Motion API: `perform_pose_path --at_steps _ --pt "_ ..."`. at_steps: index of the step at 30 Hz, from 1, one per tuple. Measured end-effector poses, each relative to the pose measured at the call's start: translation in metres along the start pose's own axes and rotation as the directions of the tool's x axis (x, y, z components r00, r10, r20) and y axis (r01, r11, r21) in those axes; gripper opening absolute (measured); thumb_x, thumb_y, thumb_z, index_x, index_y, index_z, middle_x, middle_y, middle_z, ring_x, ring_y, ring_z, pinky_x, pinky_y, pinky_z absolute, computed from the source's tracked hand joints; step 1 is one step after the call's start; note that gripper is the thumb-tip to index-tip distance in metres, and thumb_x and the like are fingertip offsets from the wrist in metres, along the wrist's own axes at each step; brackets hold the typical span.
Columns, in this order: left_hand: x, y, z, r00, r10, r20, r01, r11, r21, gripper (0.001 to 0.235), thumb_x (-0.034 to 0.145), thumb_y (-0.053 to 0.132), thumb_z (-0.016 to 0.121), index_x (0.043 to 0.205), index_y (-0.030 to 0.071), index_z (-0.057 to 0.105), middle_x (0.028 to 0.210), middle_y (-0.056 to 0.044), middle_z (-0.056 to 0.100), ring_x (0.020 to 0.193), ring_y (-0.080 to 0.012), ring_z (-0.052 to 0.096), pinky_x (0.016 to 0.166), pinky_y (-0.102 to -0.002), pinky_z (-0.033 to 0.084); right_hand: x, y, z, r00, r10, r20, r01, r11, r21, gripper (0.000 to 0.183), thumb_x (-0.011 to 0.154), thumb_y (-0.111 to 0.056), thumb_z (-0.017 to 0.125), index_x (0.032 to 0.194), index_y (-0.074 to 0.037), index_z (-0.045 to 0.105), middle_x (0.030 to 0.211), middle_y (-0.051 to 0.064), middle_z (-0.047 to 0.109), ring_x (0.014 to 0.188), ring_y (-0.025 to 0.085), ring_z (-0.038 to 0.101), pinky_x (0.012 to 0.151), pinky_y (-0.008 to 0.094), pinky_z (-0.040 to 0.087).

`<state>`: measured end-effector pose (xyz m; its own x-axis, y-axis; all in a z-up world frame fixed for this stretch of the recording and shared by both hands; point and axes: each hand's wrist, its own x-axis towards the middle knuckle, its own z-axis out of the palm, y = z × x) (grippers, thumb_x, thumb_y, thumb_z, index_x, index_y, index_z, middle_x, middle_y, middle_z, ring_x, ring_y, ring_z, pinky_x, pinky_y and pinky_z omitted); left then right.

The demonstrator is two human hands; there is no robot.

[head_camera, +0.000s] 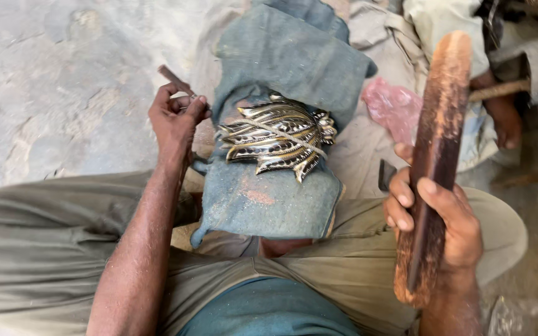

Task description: The person uses a wooden mallet and a metal punch to hammer decorative patterns onto a silver-colored metal piece resting on a cloth-covered block. The person repeatedly strikes the punch to emboss the metal surface.

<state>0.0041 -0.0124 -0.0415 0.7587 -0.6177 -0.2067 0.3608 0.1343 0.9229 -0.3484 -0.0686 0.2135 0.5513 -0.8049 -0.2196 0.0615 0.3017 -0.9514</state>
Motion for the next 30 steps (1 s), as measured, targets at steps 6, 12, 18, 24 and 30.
perform_pose_path --at_steps 6,12,18,24,30 --pt "0.014 -0.028 -0.006 0.998 -0.05 -0.048 0.051 0.999 0.008 0.033 0.089 -0.006 0.074 0.118 -0.004 0.058 0.08 -0.011 0.072 0.07 -0.0167 0.073 0.065 -0.031 0.066 -0.083 -0.009 0.017 0.944 -0.14 -0.299 0.098 0.984 -0.15 0.064 0.096 -0.011 0.064 0.151 0.014 0.044 0.09 0.016 0.056 0.071 0.022 0.056 0.068 0.039 0.046" --pt "0.019 -0.048 0.003 0.998 0.02 -0.063 -0.009 0.987 0.163 0.03 0.088 -0.005 0.074 0.115 0.001 0.063 0.08 -0.008 0.074 0.07 -0.0148 0.073 0.06 -0.029 0.061 -0.142 -0.006 -0.003 0.927 -0.156 -0.342 -0.01 0.9 -0.437 0.07 0.096 -0.013 0.065 0.158 0.008 0.039 0.079 0.018 0.055 0.058 0.027 0.06 0.054 0.048 0.051" --pt "0.012 -0.042 0.012 0.992 0.129 -0.016 -0.112 0.906 0.408 0.028 0.088 0.0 0.079 0.112 0.006 0.065 0.08 -0.005 0.073 0.071 -0.0112 0.07 0.061 -0.029 0.055 -0.157 0.001 -0.031 0.987 -0.093 -0.13 0.066 0.978 -0.199 0.071 0.099 -0.015 0.065 0.159 0.004 0.031 0.08 0.016 0.052 0.056 0.026 0.059 0.052 0.05 0.051" --pt "0.011 -0.046 0.01 0.99 0.13 -0.053 -0.093 0.892 0.442 0.027 0.087 0.001 0.077 0.111 0.007 0.066 0.078 -0.004 0.071 0.069 -0.0094 0.067 0.061 -0.028 0.053 -0.173 0.015 -0.058 0.997 -0.057 -0.047 0.057 0.998 0.011 0.074 0.098 -0.012 0.068 0.162 0.002 0.032 0.081 0.016 0.053 0.056 0.026 0.059 0.056 0.05 0.051" --pt "0.011 -0.05 0.011 0.994 0.101 -0.05 -0.063 0.865 0.497 0.026 0.086 0.002 0.077 0.109 0.005 0.066 0.075 -0.003 0.071 0.067 -0.009 0.066 0.059 -0.027 0.051 -0.17 0.026 -0.073 0.985 -0.071 0.155 0.035 0.974 0.223 0.077 0.1 -0.011 0.067 0.166 -0.005 0.029 0.08 0.017 0.055 0.057 0.03 0.06 0.055 0.046 0.052"
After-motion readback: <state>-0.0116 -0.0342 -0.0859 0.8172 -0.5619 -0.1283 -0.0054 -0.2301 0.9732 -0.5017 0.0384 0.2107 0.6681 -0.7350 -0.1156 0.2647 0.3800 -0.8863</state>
